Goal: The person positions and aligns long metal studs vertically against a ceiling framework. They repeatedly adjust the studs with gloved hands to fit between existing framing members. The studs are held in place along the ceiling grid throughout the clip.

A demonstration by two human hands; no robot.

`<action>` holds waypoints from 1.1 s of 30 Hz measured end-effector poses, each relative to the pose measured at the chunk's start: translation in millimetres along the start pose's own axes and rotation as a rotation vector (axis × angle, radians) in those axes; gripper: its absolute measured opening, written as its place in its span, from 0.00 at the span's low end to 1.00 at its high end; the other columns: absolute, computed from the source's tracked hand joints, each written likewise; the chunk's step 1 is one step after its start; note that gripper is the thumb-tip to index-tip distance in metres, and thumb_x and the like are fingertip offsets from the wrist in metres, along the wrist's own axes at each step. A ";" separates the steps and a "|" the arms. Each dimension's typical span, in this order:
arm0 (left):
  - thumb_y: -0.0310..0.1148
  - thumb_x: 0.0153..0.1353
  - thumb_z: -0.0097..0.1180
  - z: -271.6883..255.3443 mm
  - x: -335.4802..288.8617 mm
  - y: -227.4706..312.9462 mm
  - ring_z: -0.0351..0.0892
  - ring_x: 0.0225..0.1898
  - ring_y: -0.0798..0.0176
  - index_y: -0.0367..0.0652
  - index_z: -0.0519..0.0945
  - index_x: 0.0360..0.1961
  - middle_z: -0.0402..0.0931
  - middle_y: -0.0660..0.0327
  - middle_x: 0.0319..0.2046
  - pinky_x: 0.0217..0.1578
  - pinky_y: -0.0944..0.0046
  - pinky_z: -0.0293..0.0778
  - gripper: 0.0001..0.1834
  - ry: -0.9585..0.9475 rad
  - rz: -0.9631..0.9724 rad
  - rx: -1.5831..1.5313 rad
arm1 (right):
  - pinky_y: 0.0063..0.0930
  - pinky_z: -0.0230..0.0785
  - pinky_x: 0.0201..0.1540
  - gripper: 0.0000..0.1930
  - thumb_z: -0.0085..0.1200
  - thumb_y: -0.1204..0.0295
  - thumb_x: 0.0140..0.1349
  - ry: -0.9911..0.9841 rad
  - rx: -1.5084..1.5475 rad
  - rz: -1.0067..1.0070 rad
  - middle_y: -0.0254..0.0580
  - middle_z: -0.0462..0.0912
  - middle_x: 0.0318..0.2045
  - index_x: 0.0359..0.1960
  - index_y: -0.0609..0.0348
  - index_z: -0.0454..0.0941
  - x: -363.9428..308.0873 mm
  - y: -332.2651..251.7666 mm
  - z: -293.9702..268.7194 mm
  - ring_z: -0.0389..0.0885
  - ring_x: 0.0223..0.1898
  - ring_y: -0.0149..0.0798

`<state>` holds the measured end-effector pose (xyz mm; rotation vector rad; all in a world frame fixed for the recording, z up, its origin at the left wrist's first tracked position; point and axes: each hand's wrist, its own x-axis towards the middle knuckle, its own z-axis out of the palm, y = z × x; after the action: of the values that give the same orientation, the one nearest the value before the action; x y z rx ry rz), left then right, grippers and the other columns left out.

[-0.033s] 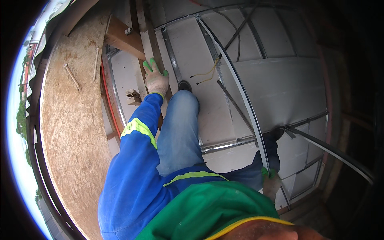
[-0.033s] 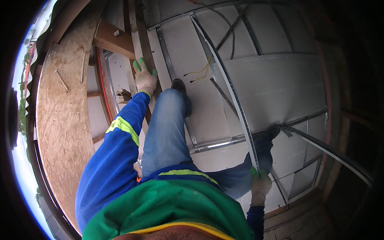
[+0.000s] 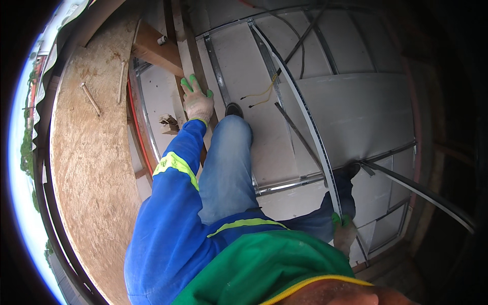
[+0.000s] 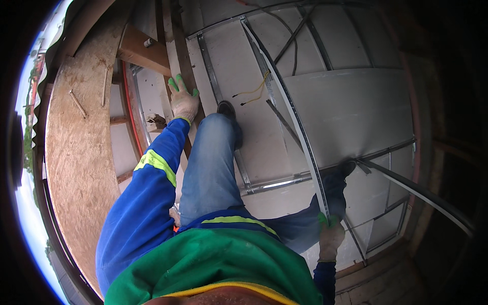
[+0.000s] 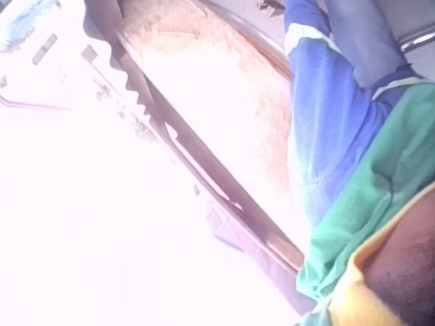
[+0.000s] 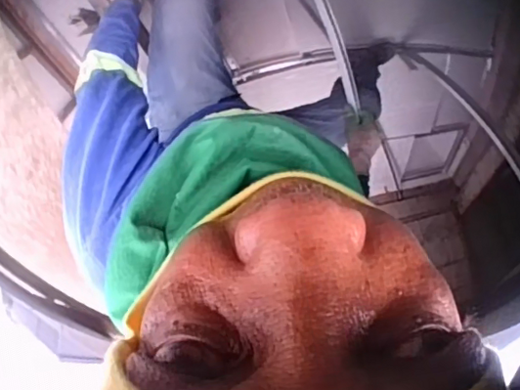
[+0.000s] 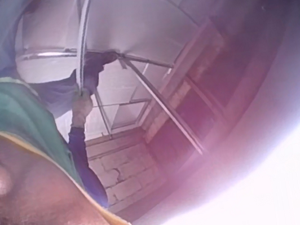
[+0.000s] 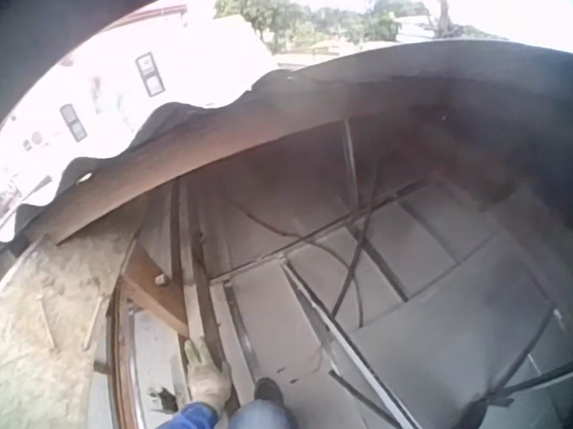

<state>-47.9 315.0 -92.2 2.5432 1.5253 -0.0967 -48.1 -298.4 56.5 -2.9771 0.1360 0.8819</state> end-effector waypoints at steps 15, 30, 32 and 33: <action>0.58 0.65 0.62 28.1 -26.0 162.5 0.66 0.73 0.35 0.38 0.50 0.80 0.63 0.30 0.71 0.72 0.47 0.66 0.54 -0.457 0.189 -0.639 | 0.28 0.68 0.27 0.20 0.61 0.67 0.71 -0.450 0.784 -0.135 0.35 0.78 0.27 0.60 0.66 0.76 86.1 -147.7 -4.3 0.73 0.24 0.29; 0.25 0.68 0.53 74.1 40.5 217.3 0.72 0.15 0.61 0.38 0.64 0.51 0.73 0.55 0.27 0.13 0.60 0.68 0.14 -0.479 -0.389 -1.585 | 0.22 0.74 0.26 0.27 0.56 0.75 0.73 -0.931 1.259 -0.273 0.41 0.82 0.39 0.72 0.58 0.67 119.4 -292.4 -21.4 0.78 0.27 0.27; 0.25 0.67 0.55 66.6 42.5 218.8 0.72 0.15 0.61 0.39 0.64 0.50 0.73 0.56 0.26 0.12 0.60 0.68 0.15 -0.437 -0.323 -1.627 | 0.18 0.70 0.22 0.28 0.55 0.75 0.75 -0.972 1.423 -0.188 0.41 0.80 0.38 0.75 0.53 0.64 108.9 -297.2 -28.5 0.76 0.25 0.23; 0.25 0.67 0.56 61.8 45.0 216.6 0.72 0.15 0.62 0.39 0.65 0.50 0.73 0.56 0.26 0.12 0.60 0.67 0.16 -0.404 -0.287 -1.646 | 0.17 0.69 0.22 0.27 0.54 0.75 0.75 -1.000 1.466 -0.217 0.41 0.80 0.38 0.75 0.54 0.65 101.9 -302.1 -32.5 0.75 0.25 0.23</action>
<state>166.1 243.1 -134.4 0.9210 0.9789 0.4073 82.8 -7.0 30.4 -1.0589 0.2495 1.2761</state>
